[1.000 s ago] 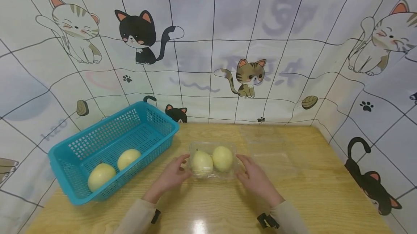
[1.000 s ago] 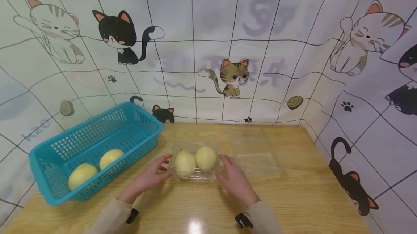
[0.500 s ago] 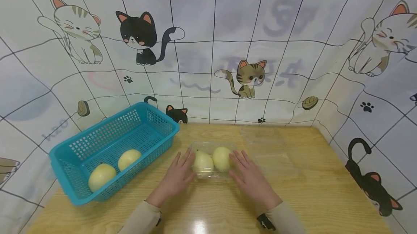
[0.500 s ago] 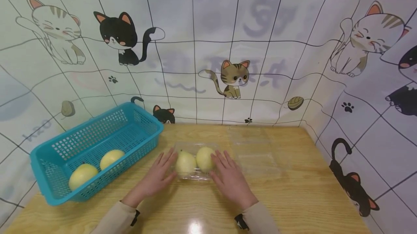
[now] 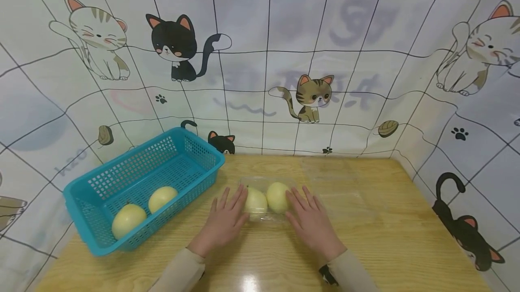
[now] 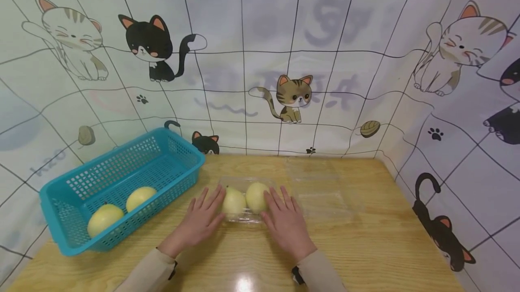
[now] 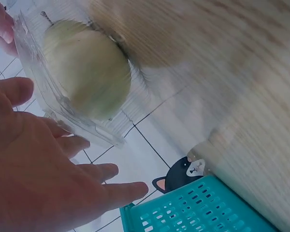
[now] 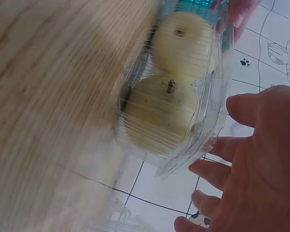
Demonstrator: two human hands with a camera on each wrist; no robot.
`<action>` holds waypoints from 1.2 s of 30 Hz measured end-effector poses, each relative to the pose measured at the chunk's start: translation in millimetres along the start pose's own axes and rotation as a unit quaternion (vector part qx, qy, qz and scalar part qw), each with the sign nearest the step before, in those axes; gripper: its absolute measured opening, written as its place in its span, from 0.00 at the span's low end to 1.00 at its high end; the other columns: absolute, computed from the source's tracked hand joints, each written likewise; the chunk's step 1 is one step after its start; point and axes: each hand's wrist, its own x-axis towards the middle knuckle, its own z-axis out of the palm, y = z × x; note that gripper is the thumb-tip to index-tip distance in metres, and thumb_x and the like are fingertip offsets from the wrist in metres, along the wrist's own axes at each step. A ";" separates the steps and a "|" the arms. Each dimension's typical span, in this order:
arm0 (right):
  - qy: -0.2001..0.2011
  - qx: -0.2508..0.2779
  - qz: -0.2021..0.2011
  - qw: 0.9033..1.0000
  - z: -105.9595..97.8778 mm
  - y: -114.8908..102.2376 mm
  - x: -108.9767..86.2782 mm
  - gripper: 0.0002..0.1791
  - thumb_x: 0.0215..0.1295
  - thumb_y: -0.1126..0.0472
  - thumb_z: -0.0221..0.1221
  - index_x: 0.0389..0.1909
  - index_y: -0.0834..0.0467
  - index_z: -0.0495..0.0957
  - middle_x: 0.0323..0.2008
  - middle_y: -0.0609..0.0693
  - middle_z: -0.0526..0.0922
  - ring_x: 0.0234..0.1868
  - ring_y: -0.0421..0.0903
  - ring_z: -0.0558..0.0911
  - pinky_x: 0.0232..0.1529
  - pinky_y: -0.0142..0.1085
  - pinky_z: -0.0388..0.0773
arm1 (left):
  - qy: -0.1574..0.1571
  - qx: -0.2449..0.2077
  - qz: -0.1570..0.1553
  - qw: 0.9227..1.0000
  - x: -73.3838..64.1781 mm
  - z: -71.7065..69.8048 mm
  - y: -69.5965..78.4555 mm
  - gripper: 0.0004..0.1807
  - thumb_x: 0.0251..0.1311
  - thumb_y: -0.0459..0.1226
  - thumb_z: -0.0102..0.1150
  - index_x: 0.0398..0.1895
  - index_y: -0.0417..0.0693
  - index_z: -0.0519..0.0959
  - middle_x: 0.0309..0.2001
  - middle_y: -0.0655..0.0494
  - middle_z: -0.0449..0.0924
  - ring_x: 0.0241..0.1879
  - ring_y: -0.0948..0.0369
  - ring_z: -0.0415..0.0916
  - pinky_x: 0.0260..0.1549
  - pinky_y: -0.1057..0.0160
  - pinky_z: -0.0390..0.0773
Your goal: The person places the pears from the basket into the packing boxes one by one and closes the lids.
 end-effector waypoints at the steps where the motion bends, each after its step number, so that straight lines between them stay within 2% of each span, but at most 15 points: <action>1: -0.001 -0.001 0.000 1.000 -0.1 -0.1 1.0 0.30 0.74 0.50 0.49 0.70 0.62 0.62 0.70 0.60 0.61 0.71 0.61 0.54 0.67 0.59 0.50 | 0.001 -0.001 -0.003 1.000 1.0 0.3 0.3 0.33 0.73 0.48 0.43 0.75 0.42 0.52 0.75 0.46 0.47 0.72 0.39 0.38 0.61 0.30 0.46; 6: -0.014 0.009 -0.007 1.000 -1.9 -0.7 7.9 0.30 0.73 0.52 0.50 0.69 0.66 0.61 0.69 0.64 0.60 0.69 0.61 0.60 0.66 0.57 0.56 | 0.011 -0.007 -0.009 1.000 7.7 3.8 1.2 0.36 0.73 0.52 0.41 0.75 0.39 0.52 0.75 0.44 0.45 0.72 0.38 0.40 0.62 0.31 0.47; 12: -0.018 0.013 -0.014 1.000 -0.8 -0.1 15.5 0.31 0.73 0.53 0.52 0.68 0.68 0.61 0.68 0.66 0.61 0.69 0.60 0.61 0.65 0.55 0.60 | 0.011 0.014 -0.015 1.000 14.9 5.9 2.3 0.37 0.73 0.53 0.40 0.74 0.36 0.51 0.75 0.41 0.45 0.72 0.42 0.42 0.64 0.35 0.48; 20: -0.038 -0.012 -0.013 0.999 -2.1 -1.1 26.0 0.31 0.74 0.54 0.50 0.68 0.70 0.60 0.69 0.66 0.59 0.69 0.59 0.60 0.66 0.53 0.59 | 0.009 0.038 -0.022 0.999 27.7 8.4 3.5 0.36 0.74 0.49 0.40 0.73 0.31 0.51 0.74 0.37 0.46 0.72 0.45 0.45 0.65 0.38 0.52; 25: -0.061 -0.031 -0.012 0.998 -2.7 0.1 36.0 0.30 0.75 0.54 0.47 0.69 0.71 0.59 0.70 0.65 0.58 0.70 0.59 0.59 0.67 0.52 0.58 | 0.006 0.059 -0.030 0.998 36.0 9.6 1.7 0.36 0.75 0.49 0.39 0.73 0.31 0.51 0.74 0.37 0.46 0.72 0.45 0.45 0.65 0.39 0.52; 36: -0.078 -0.040 -0.007 0.996 -0.5 7.4 57.4 0.31 0.76 0.53 0.46 0.70 0.70 0.58 0.71 0.64 0.57 0.70 0.58 0.59 0.68 0.53 0.55 | -0.009 0.085 -0.048 0.995 56.9 5.5 -6.4 0.36 0.74 0.51 0.39 0.73 0.34 0.51 0.74 0.38 0.46 0.72 0.45 0.45 0.65 0.39 0.53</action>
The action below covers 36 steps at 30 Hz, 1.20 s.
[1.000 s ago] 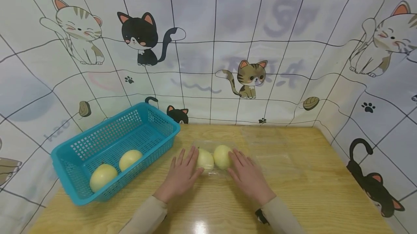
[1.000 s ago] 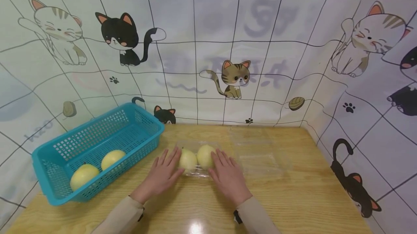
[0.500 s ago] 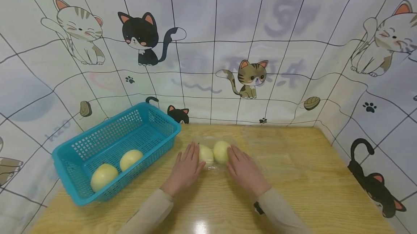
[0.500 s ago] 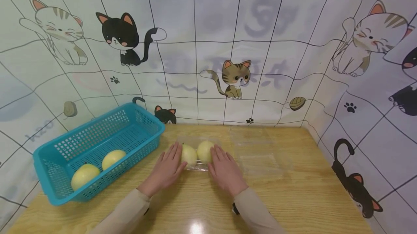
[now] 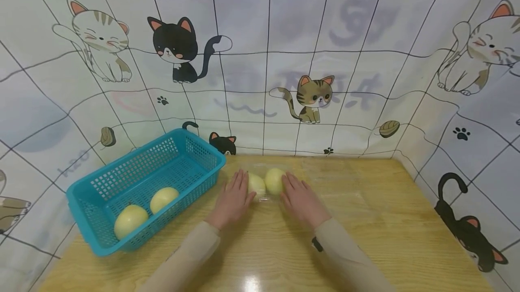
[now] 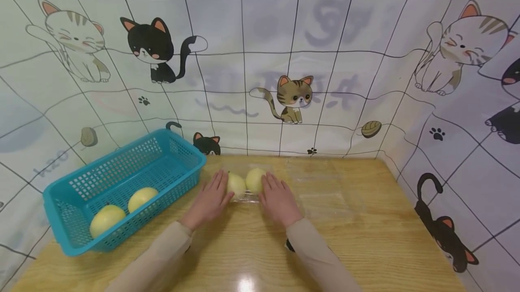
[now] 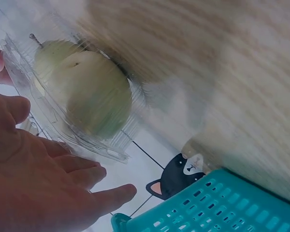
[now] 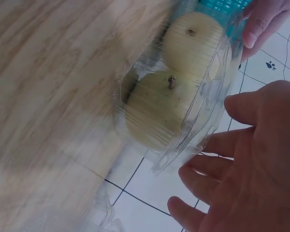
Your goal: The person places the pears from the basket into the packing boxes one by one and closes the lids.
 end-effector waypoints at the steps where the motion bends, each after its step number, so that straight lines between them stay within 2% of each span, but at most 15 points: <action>1: -0.005 -0.002 0.002 1.000 -0.2 0.3 1.7 0.31 0.76 0.53 0.46 0.70 0.70 0.57 0.71 0.64 0.56 0.70 0.58 0.58 0.68 0.53 0.54 | -0.003 -0.002 -0.003 1.000 2.0 0.0 -0.5 0.36 0.74 0.51 0.39 0.74 0.34 0.51 0.74 0.38 0.46 0.72 0.45 0.45 0.65 0.39 0.52; 9: -0.024 -0.005 0.029 0.999 -2.3 2.4 20.5 0.30 0.77 0.54 0.44 0.71 0.69 0.55 0.71 0.64 0.55 0.70 0.59 0.58 0.68 0.56 0.51 | -0.020 -0.014 -0.025 0.999 26.2 1.9 -4.6 0.36 0.75 0.51 0.37 0.74 0.35 0.48 0.75 0.39 0.43 0.73 0.47 0.42 0.66 0.40 0.51; 13: -0.027 -0.010 0.044 0.999 -0.2 6.1 31.7 0.30 0.77 0.54 0.44 0.71 0.68 0.55 0.71 0.63 0.56 0.71 0.58 0.58 0.68 0.56 0.50 | -0.029 -0.014 -0.026 0.999 40.1 1.7 -8.0 0.36 0.75 0.50 0.36 0.75 0.35 0.47 0.75 0.39 0.42 0.73 0.47 0.42 0.66 0.40 0.50; 18: -0.037 -0.016 0.067 0.997 3.6 12.4 47.2 0.30 0.77 0.54 0.42 0.73 0.66 0.53 0.72 0.61 0.55 0.71 0.57 0.56 0.68 0.57 0.49 | -0.026 -0.022 -0.022 0.999 55.9 3.0 -13.2 0.35 0.75 0.49 0.37 0.74 0.34 0.47 0.75 0.39 0.43 0.73 0.46 0.42 0.65 0.40 0.52; 24: -0.050 -0.012 0.085 0.995 0.3 17.3 60.1 0.30 0.77 0.54 0.41 0.73 0.66 0.51 0.73 0.60 0.53 0.72 0.58 0.55 0.68 0.57 0.48 | -0.033 -0.035 -0.028 0.998 69.1 4.2 -16.6 0.36 0.76 0.50 0.35 0.75 0.35 0.44 0.75 0.40 0.39 0.74 0.48 0.39 0.66 0.41 0.51; 30: -0.060 -0.014 0.089 0.994 -7.7 20.8 66.6 0.31 0.77 0.54 0.42 0.73 0.66 0.51 0.73 0.61 0.53 0.72 0.59 0.54 0.68 0.57 0.48 | -0.035 -0.057 -0.031 0.997 79.7 6.9 -19.6 0.36 0.76 0.51 0.34 0.75 0.36 0.44 0.76 0.41 0.37 0.74 0.48 0.39 0.66 0.40 0.51; 36: -0.072 -0.036 0.058 0.995 -30.2 23.3 66.4 0.29 0.77 0.56 0.42 0.72 0.67 0.53 0.72 0.63 0.53 0.72 0.60 0.53 0.69 0.56 0.50 | -0.025 -0.082 -0.022 0.996 88.7 6.2 -26.2 0.36 0.76 0.50 0.35 0.76 0.36 0.43 0.76 0.40 0.38 0.74 0.47 0.39 0.65 0.38 0.51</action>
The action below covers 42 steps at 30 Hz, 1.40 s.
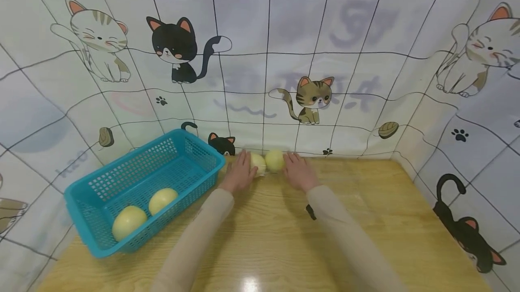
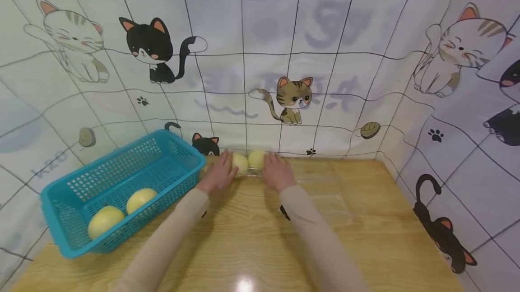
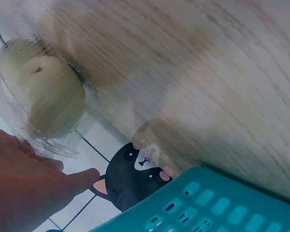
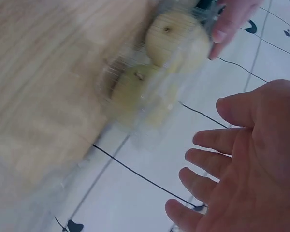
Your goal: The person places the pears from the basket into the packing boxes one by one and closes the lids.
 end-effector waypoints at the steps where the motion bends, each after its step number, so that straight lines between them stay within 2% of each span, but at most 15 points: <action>1: -0.002 0.003 -0.005 1.000 -4.8 0.4 -2.1 0.29 0.77 0.57 0.41 0.72 0.68 0.54 0.72 0.64 0.52 0.72 0.60 0.53 0.69 0.56 0.49 | 0.002 -0.004 0.000 1.000 1.2 -0.3 -1.3 0.36 0.75 0.49 0.35 0.75 0.36 0.43 0.76 0.40 0.38 0.74 0.47 0.39 0.65 0.38 0.50; 7: 0.005 0.028 -0.034 0.999 -22.5 11.3 -19.4 0.24 0.75 0.62 0.44 0.66 0.70 0.63 0.69 0.69 0.55 0.70 0.65 0.54 0.67 0.58 0.52 | -0.001 -0.017 -0.011 1.000 4.1 -1.4 -6.2 0.37 0.75 0.50 0.35 0.76 0.37 0.42 0.76 0.41 0.37 0.74 0.48 0.37 0.65 0.37 0.49; 11: 0.016 0.029 -0.050 0.998 -25.0 23.7 -28.7 0.20 0.72 0.66 0.47 0.61 0.69 0.69 0.65 0.70 0.62 0.66 0.65 0.63 0.65 0.56 0.60 | 0.001 -0.010 -0.009 1.000 5.8 -2.8 -7.3 0.37 0.75 0.50 0.35 0.76 0.36 0.42 0.76 0.41 0.36 0.74 0.48 0.37 0.65 0.37 0.49; 16: 0.013 0.032 -0.065 0.997 -28.8 39.0 -38.3 0.19 0.71 0.66 0.49 0.59 0.69 0.71 0.60 0.67 0.70 0.59 0.63 0.71 0.60 0.53 0.68 | 0.001 -0.007 -0.008 1.000 7.5 -4.5 -6.9 0.37 0.75 0.50 0.35 0.76 0.36 0.42 0.76 0.41 0.35 0.74 0.49 0.37 0.65 0.37 0.49; 23: -0.009 0.031 -0.078 0.996 -34.4 64.1 -58.1 0.18 0.70 0.65 0.51 0.57 0.69 0.72 0.59 0.68 0.71 0.59 0.64 0.71 0.57 0.55 0.69 | -0.006 -0.018 -0.004 1.000 7.5 -5.4 -5.0 0.37 0.75 0.50 0.36 0.76 0.36 0.41 0.76 0.40 0.35 0.74 0.48 0.36 0.65 0.37 0.48; 34: 0.001 0.037 -0.083 0.996 -25.3 103.4 -90.1 0.15 0.67 0.67 0.55 0.52 0.68 0.75 0.52 0.65 0.74 0.49 0.60 0.78 0.47 0.52 0.76 | 0.007 -0.041 0.014 0.999 9.5 -1.3 -10.6 0.36 0.75 0.49 0.37 0.76 0.37 0.44 0.75 0.37 0.35 0.73 0.44 0.36 0.66 0.39 0.50; 38: 0.013 0.043 -0.078 0.996 -17.1 117.9 -102.0 0.13 0.67 0.67 0.55 0.50 0.67 0.76 0.51 0.64 0.75 0.48 0.60 0.78 0.47 0.52 0.76 | 0.015 -0.044 0.026 0.999 5.9 -2.9 -6.8 0.34 0.75 0.47 0.39 0.75 0.38 0.48 0.75 0.35 0.37 0.73 0.42 0.37 0.66 0.40 0.51; 42: 0.038 0.061 -0.073 0.995 -9.7 131.7 -114.2 0.13 0.66 0.68 0.55 0.49 0.68 0.77 0.51 0.65 0.75 0.52 0.63 0.76 0.50 0.55 0.74 | 0.028 -0.036 0.054 0.998 0.9 -5.7 -2.0 0.33 0.74 0.46 0.42 0.74 0.35 0.51 0.74 0.33 0.41 0.72 0.40 0.41 0.66 0.41 0.52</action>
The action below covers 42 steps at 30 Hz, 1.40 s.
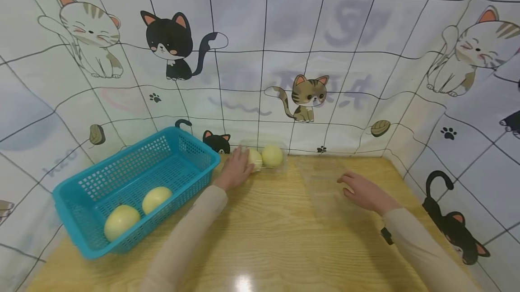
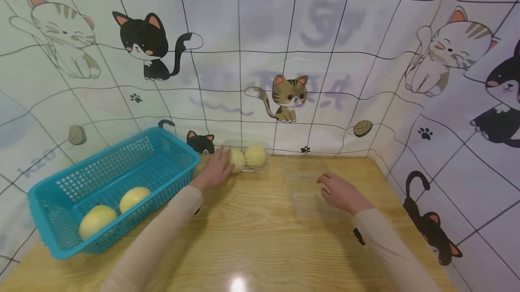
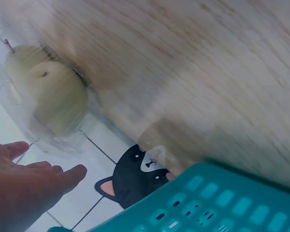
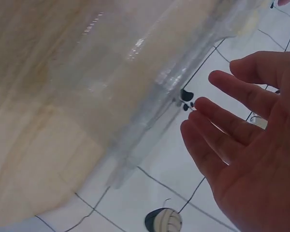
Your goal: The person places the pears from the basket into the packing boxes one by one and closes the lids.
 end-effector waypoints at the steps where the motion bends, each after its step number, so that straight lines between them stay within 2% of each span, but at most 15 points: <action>1: 0.005 0.007 0.003 1.000 1.0 2.9 -2.9 0.13 0.66 0.68 0.55 0.49 0.68 0.77 0.52 0.66 0.75 0.54 0.65 0.75 0.52 0.57 0.72 | 0.001 0.004 0.007 1.000 -1.5 -1.2 1.0 0.33 0.74 0.46 0.42 0.74 0.35 0.52 0.73 0.33 0.42 0.72 0.39 0.42 0.66 0.42 0.51; 7: 0.022 0.056 0.027 0.998 3.8 20.4 -19.4 0.15 0.66 0.68 0.56 0.52 0.68 0.75 0.58 0.74 0.68 0.58 0.72 0.67 0.54 0.63 0.66 | -0.011 0.018 0.031 0.999 -15.3 -10.6 6.9 0.33 0.75 0.49 0.39 0.74 0.37 0.52 0.74 0.35 0.41 0.72 0.41 0.41 0.68 0.44 0.47; 10: 0.028 0.085 0.039 0.995 3.6 30.7 -27.7 0.18 0.67 0.67 0.57 0.56 0.69 0.72 0.58 0.75 0.66 0.58 0.73 0.66 0.53 0.64 0.66 | -0.012 0.021 0.042 0.999 -22.8 -14.5 8.2 0.34 0.75 0.51 0.37 0.74 0.38 0.52 0.74 0.36 0.42 0.72 0.42 0.42 0.68 0.44 0.48; 15: 0.007 0.173 0.057 0.983 1.4 44.2 -40.6 0.27 0.71 0.64 0.54 0.64 0.73 0.61 0.61 0.76 0.61 0.56 0.77 0.66 0.51 0.65 0.68 | 0.002 0.023 0.059 0.998 -32.5 -19.8 9.6 0.32 0.75 0.48 0.40 0.73 0.37 0.54 0.73 0.37 0.46 0.72 0.43 0.45 0.67 0.43 0.52; 18: -0.017 0.214 0.080 0.973 2.2 50.5 -47.8 0.32 0.71 0.62 0.54 0.67 0.74 0.54 0.62 0.79 0.58 0.56 0.79 0.65 0.50 0.64 0.70 | 0.017 0.035 0.080 0.996 -38.9 -22.9 10.0 0.31 0.74 0.46 0.43 0.72 0.35 0.56 0.72 0.35 0.49 0.71 0.42 0.48 0.66 0.44 0.54; 21: -0.050 0.249 0.115 0.960 5.2 56.0 -55.4 0.36 0.71 0.59 0.54 0.70 0.71 0.49 0.62 0.80 0.58 0.56 0.78 0.66 0.48 0.60 0.74 | 0.035 0.038 0.104 0.993 -46.3 -26.2 10.6 0.30 0.73 0.44 0.47 0.70 0.33 0.58 0.71 0.33 0.51 0.69 0.41 0.51 0.65 0.45 0.56; 24: -0.076 0.293 0.126 0.945 8.9 60.3 -63.1 0.39 0.72 0.57 0.53 0.73 0.69 0.43 0.61 0.80 0.60 0.57 0.76 0.68 0.46 0.53 0.77 | 0.038 0.039 0.117 0.992 -53.6 -29.0 11.3 0.30 0.72 0.43 0.48 0.69 0.33 0.58 0.70 0.32 0.52 0.69 0.41 0.52 0.65 0.44 0.57; 28: -0.080 0.367 0.093 0.922 16.7 64.9 -72.6 0.39 0.74 0.61 0.49 0.74 0.68 0.37 0.62 0.80 0.60 0.57 0.69 0.72 0.46 0.42 0.78 | 0.024 0.033 0.115 0.993 -62.9 -32.8 13.3 0.31 0.73 0.44 0.47 0.71 0.34 0.57 0.71 0.33 0.50 0.70 0.42 0.50 0.65 0.44 0.56; 30: -0.082 0.402 0.082 0.908 20.8 66.7 -76.7 0.38 0.75 0.62 0.48 0.74 0.65 0.36 0.63 0.80 0.57 0.57 0.62 0.75 0.47 0.38 0.77 | 0.014 0.029 0.110 0.993 -67.3 -34.5 14.6 0.31 0.73 0.45 0.46 0.71 0.36 0.56 0.72 0.35 0.49 0.70 0.43 0.49 0.66 0.45 0.56; 32: -0.086 0.426 0.076 0.897 24.9 67.9 -79.8 0.38 0.75 0.63 0.47 0.76 0.61 0.36 0.65 0.79 0.56 0.56 0.55 0.77 0.49 0.39 0.77 | 0.004 0.026 0.104 0.994 -71.8 -36.1 16.2 0.32 0.73 0.46 0.45 0.72 0.37 0.55 0.72 0.36 0.49 0.71 0.44 0.48 0.66 0.46 0.56; 34: -0.087 0.423 0.088 0.898 28.7 67.6 -81.8 0.39 0.74 0.62 0.49 0.77 0.56 0.37 0.66 0.77 0.56 0.56 0.49 0.78 0.52 0.44 0.75 | -0.006 0.026 0.099 0.995 -75.3 -36.8 17.2 0.32 0.74 0.47 0.44 0.73 0.39 0.55 0.73 0.37 0.49 0.71 0.44 0.48 0.66 0.46 0.55; 36: -0.085 0.416 0.100 0.900 32.2 66.1 -83.2 0.40 0.73 0.61 0.51 0.77 0.53 0.37 0.66 0.74 0.58 0.56 0.49 0.77 0.53 0.50 0.73 | -0.013 0.030 0.099 0.995 -77.8 -36.5 17.6 0.32 0.74 0.48 0.43 0.73 0.40 0.54 0.73 0.37 0.49 0.72 0.45 0.47 0.66 0.46 0.54; 38: -0.075 0.408 0.113 0.903 35.3 63.5 -84.1 0.42 0.72 0.61 0.53 0.77 0.50 0.38 0.66 0.72 0.60 0.57 0.53 0.77 0.53 0.52 0.71 | -0.015 0.030 0.104 0.994 -80.1 -36.4 18.0 0.33 0.74 0.48 0.44 0.73 0.39 0.54 0.72 0.36 0.50 0.72 0.44 0.47 0.66 0.46 0.54; 42: -0.048 0.407 0.099 0.907 39.9 56.8 -85.1 0.46 0.70 0.63 0.56 0.77 0.52 0.36 0.65 0.75 0.59 0.59 0.69 0.71 0.52 0.57 0.71 | -0.018 0.028 0.116 0.993 -84.6 -35.4 17.5 0.33 0.74 0.48 0.42 0.74 0.38 0.53 0.72 0.36 0.50 0.71 0.43 0.47 0.66 0.45 0.55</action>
